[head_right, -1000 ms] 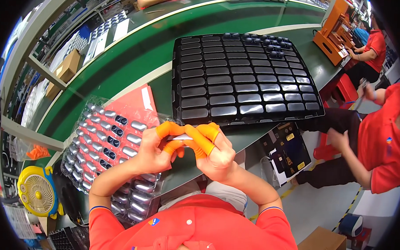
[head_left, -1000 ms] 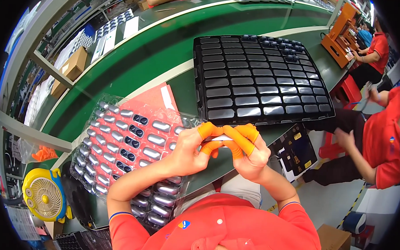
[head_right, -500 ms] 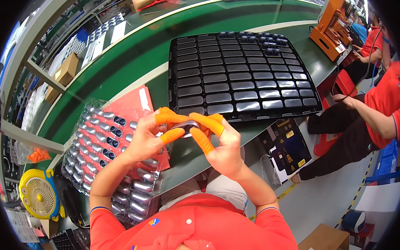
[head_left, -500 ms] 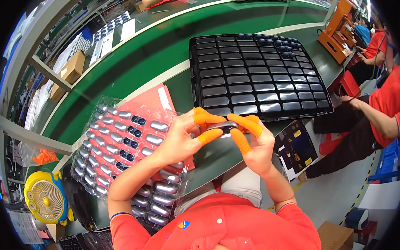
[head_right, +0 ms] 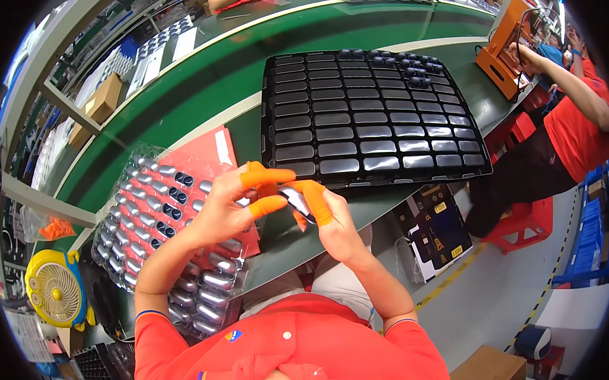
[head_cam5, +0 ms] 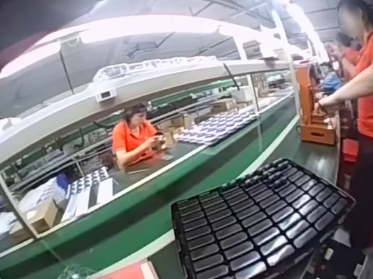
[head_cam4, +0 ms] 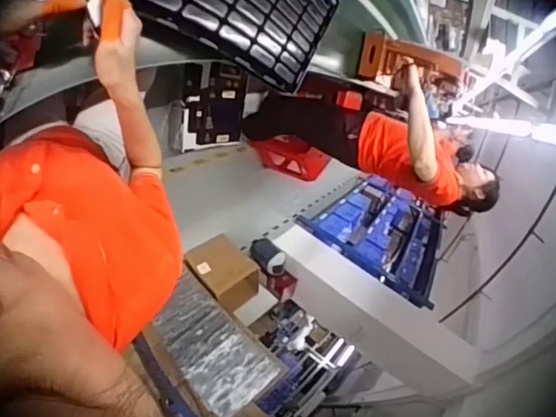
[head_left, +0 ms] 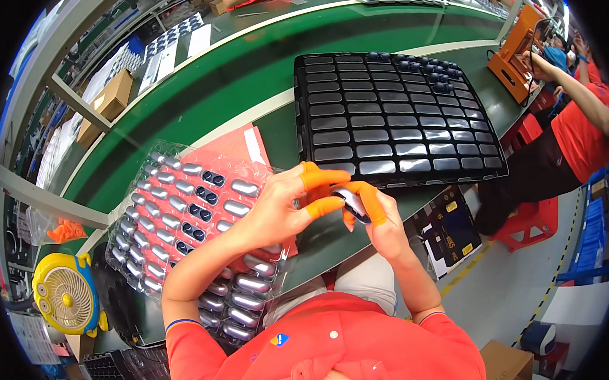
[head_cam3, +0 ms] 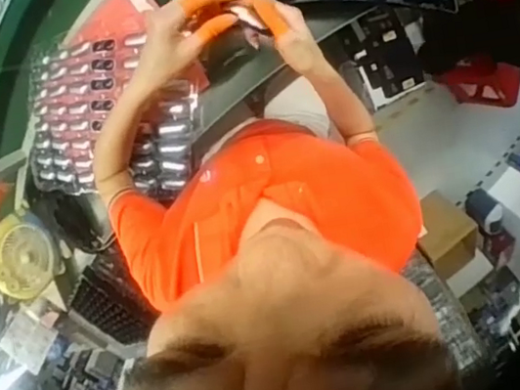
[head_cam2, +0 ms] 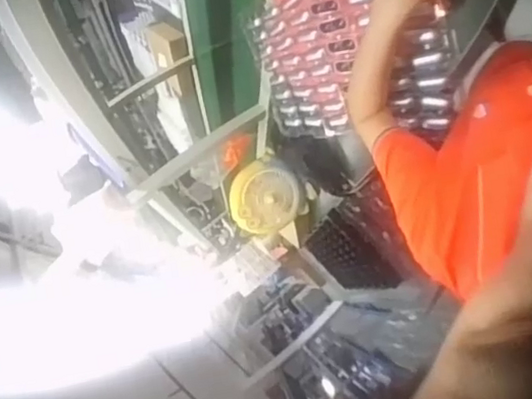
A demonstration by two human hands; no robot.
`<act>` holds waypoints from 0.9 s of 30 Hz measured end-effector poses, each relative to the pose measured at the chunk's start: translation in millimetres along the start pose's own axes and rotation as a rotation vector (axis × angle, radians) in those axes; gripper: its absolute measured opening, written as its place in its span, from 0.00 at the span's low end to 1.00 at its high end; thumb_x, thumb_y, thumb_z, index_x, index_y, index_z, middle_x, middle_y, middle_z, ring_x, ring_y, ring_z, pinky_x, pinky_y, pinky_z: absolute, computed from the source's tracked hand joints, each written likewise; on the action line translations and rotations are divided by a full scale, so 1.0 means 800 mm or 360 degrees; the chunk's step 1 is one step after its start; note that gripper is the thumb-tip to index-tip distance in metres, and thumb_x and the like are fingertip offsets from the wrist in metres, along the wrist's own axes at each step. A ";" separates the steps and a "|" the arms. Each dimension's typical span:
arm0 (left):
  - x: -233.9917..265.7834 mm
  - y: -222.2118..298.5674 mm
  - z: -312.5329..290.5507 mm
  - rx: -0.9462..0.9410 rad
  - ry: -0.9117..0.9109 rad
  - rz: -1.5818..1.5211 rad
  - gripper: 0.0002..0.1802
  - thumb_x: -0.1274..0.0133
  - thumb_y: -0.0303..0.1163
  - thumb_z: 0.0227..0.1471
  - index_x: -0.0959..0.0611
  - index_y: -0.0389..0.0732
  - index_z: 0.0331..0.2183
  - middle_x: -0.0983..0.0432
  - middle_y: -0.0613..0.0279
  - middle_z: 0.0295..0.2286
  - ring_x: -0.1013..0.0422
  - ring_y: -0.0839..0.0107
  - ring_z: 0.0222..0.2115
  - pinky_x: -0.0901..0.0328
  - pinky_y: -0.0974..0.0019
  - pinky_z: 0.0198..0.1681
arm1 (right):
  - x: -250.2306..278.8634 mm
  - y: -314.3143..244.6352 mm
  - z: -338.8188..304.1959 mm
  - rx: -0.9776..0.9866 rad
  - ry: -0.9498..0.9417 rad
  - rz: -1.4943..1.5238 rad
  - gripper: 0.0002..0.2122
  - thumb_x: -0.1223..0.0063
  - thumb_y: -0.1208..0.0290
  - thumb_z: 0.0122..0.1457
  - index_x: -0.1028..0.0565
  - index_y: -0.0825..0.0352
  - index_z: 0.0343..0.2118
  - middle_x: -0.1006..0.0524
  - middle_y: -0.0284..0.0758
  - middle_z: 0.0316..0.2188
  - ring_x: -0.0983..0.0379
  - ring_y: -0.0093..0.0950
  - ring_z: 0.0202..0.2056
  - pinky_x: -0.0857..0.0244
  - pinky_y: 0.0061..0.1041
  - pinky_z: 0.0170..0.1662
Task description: The person assembles small electronic components by hand, then places them into a specialized plastic tray.
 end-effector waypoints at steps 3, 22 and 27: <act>-0.004 -0.002 -0.002 -0.0097 -0.0093 0.0048 0.19 0.43 0.24 0.45 0.24 0.36 0.42 0.27 0.65 0.23 0.31 0.78 0.22 0.37 0.76 0.24 | 0.000 0.000 -0.001 -0.0044 0.0043 -0.0339 0.21 0.68 0.56 0.64 0.29 0.72 0.39 0.27 0.34 0.23 0.32 0.20 0.21 0.38 0.19 0.26; -0.055 -0.020 -0.025 0.0960 -0.0412 -0.1456 0.09 0.49 0.25 0.51 0.27 0.29 0.34 0.27 0.55 0.23 0.28 0.71 0.16 0.33 0.73 0.17 | -0.012 -0.038 -0.003 0.1431 0.0614 -0.0600 0.16 0.58 0.67 0.60 0.29 0.72 0.19 0.31 0.35 0.11 0.37 0.24 0.11 0.45 0.20 0.16; -0.061 -0.022 -0.027 0.0891 -0.0394 -0.1513 0.06 0.50 0.23 0.51 0.28 0.31 0.32 0.26 0.53 0.21 0.28 0.69 0.15 0.35 0.73 0.13 | -0.022 -0.031 -0.005 0.1569 0.0629 -0.0637 0.19 0.62 0.65 0.62 0.29 0.72 0.18 0.32 0.34 0.11 0.36 0.24 0.12 0.45 0.19 0.16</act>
Point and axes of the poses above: each hand's wrist, its own z-axis towards the middle knuckle, its own x-axis out of the back of the hand, y = z × x, the point moved 6 cm from there along z, towards the middle knuckle
